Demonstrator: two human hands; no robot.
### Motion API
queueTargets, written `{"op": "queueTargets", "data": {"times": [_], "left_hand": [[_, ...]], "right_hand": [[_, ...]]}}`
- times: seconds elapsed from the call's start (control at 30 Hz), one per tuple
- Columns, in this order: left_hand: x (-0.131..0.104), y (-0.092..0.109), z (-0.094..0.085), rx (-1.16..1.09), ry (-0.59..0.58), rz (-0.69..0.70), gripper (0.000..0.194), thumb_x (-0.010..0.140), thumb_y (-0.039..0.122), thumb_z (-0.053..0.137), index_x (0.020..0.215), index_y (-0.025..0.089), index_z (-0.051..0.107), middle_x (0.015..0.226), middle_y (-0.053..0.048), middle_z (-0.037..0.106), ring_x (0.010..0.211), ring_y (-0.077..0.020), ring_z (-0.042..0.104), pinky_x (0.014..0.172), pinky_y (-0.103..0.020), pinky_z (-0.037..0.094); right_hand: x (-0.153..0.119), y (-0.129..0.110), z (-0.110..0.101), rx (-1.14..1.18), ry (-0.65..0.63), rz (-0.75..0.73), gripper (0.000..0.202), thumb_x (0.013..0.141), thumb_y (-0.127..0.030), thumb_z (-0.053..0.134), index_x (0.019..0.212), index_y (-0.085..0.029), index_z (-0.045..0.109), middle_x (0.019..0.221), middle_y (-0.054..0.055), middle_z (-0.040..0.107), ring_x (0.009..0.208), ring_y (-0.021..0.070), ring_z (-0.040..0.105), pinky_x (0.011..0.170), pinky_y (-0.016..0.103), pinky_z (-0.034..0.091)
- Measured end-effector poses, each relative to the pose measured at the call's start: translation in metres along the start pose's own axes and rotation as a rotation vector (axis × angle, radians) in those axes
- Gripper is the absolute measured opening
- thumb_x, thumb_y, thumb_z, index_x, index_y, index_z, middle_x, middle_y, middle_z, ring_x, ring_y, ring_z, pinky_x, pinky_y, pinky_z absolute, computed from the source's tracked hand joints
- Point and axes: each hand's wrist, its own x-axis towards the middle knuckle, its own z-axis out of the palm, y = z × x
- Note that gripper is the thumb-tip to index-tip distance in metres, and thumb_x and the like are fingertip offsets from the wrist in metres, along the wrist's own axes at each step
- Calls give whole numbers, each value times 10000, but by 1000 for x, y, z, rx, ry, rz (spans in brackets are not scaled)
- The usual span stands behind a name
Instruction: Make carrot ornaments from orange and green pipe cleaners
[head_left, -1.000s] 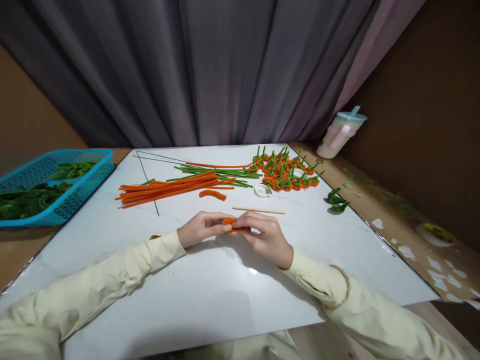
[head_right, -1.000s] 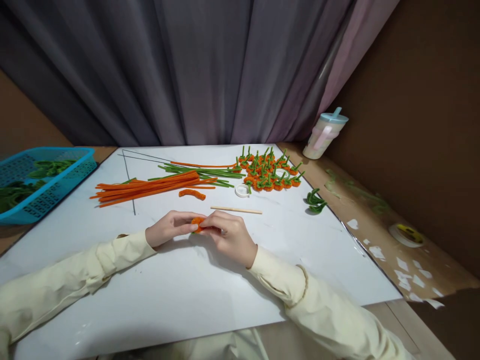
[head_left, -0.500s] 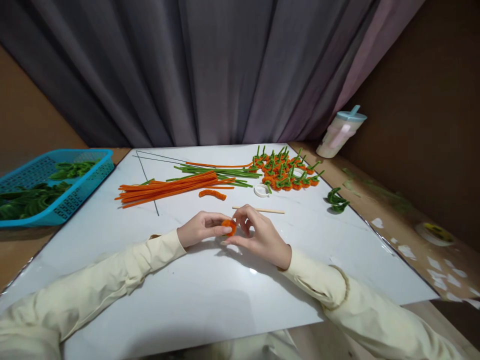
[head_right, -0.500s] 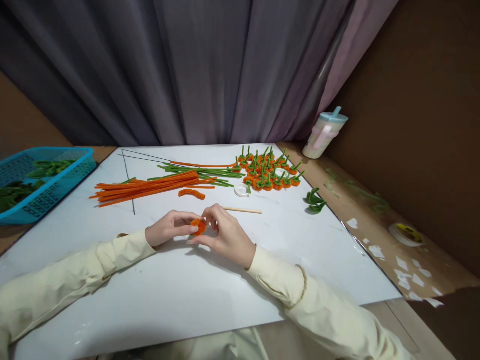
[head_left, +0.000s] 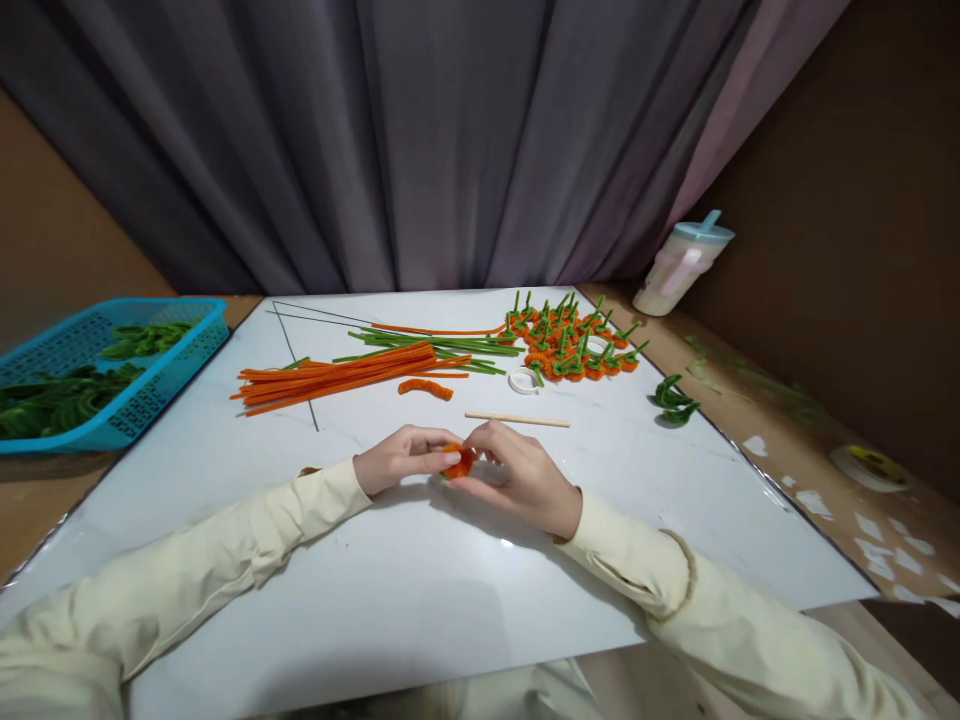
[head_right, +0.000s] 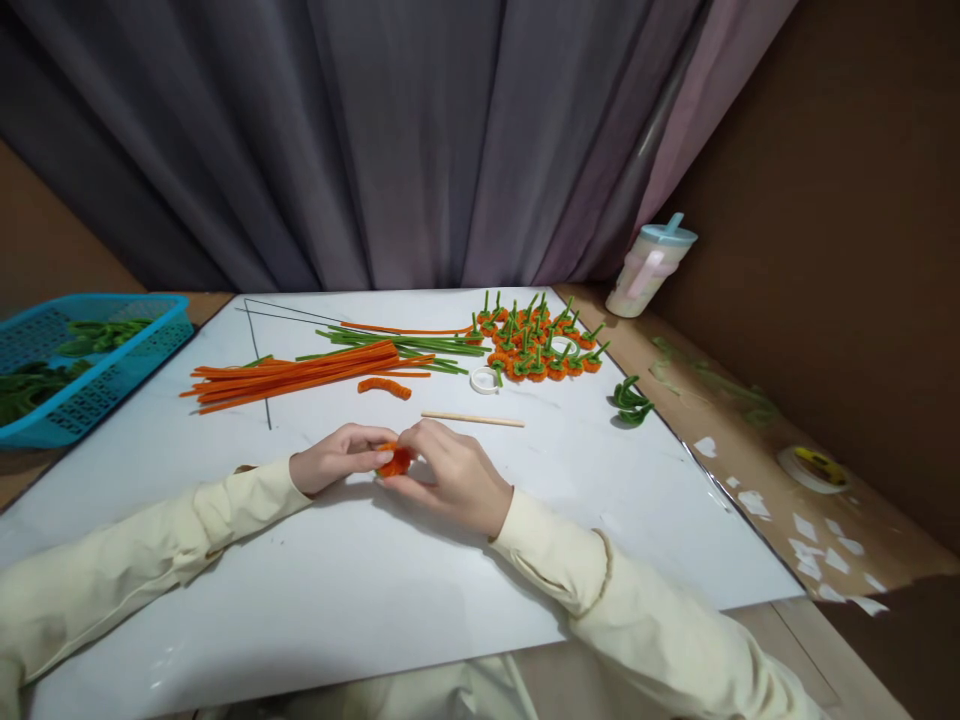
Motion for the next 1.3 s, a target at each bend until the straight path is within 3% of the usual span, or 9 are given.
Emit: {"op": "queueTargets", "data": {"times": [0.23, 0.4, 0.6, 0.83, 1.07, 1.3], "left_hand": [[1, -7, -2, -186, 14, -4, 361, 817, 311, 584, 1129, 131, 567, 937, -106, 678, 891, -205, 618, 840, -336, 428], [1, -9, -3, -115, 37, 3, 335, 803, 305, 603, 1085, 125, 602, 1001, -108, 664, 931, -210, 604, 858, -323, 420], [0, -5, -1, -106, -4, 22, 305, 815, 278, 585, 1067, 107, 609, 1017, -125, 660, 967, -228, 602, 888, -348, 421], [-1, -3, 0, -124, 24, -18, 309, 792, 286, 611, 1051, 122, 569, 930, -95, 675, 899, -197, 616, 840, -320, 433], [0, 0, 2, 8, 56, -40, 308, 649, 237, 723, 919, 125, 624, 818, -40, 672, 777, -168, 618, 741, -274, 479], [1, -8, 1, 129, 96, -27, 383, 626, 270, 740, 970, 120, 663, 869, -52, 689, 796, -194, 625, 759, -293, 498]], "right_hand": [[3, 1, -3, -52, 60, 31, 240, 795, -323, 622, 921, -182, 474, 858, 74, 546, 795, 174, 524, 648, 286, 452], [3, 0, -2, -64, 69, 46, 186, 820, -316, 592, 834, -187, 458, 766, 45, 525, 722, 163, 503, 618, 285, 441], [3, -1, -3, -55, 56, 25, 226, 821, -295, 591, 999, -178, 514, 932, 98, 554, 860, 193, 520, 725, 335, 474], [2, 0, -1, 57, 85, 72, 188, 811, -244, 606, 992, -193, 611, 874, 67, 534, 820, 167, 529, 722, 317, 488], [2, 0, -2, 109, 79, 63, 134, 826, -246, 580, 920, -206, 668, 786, 43, 508, 724, 148, 510, 641, 298, 481], [4, -4, 0, 136, 100, 36, 58, 811, -179, 586, 838, -181, 638, 767, 52, 565, 731, 157, 522, 645, 298, 471]]}}
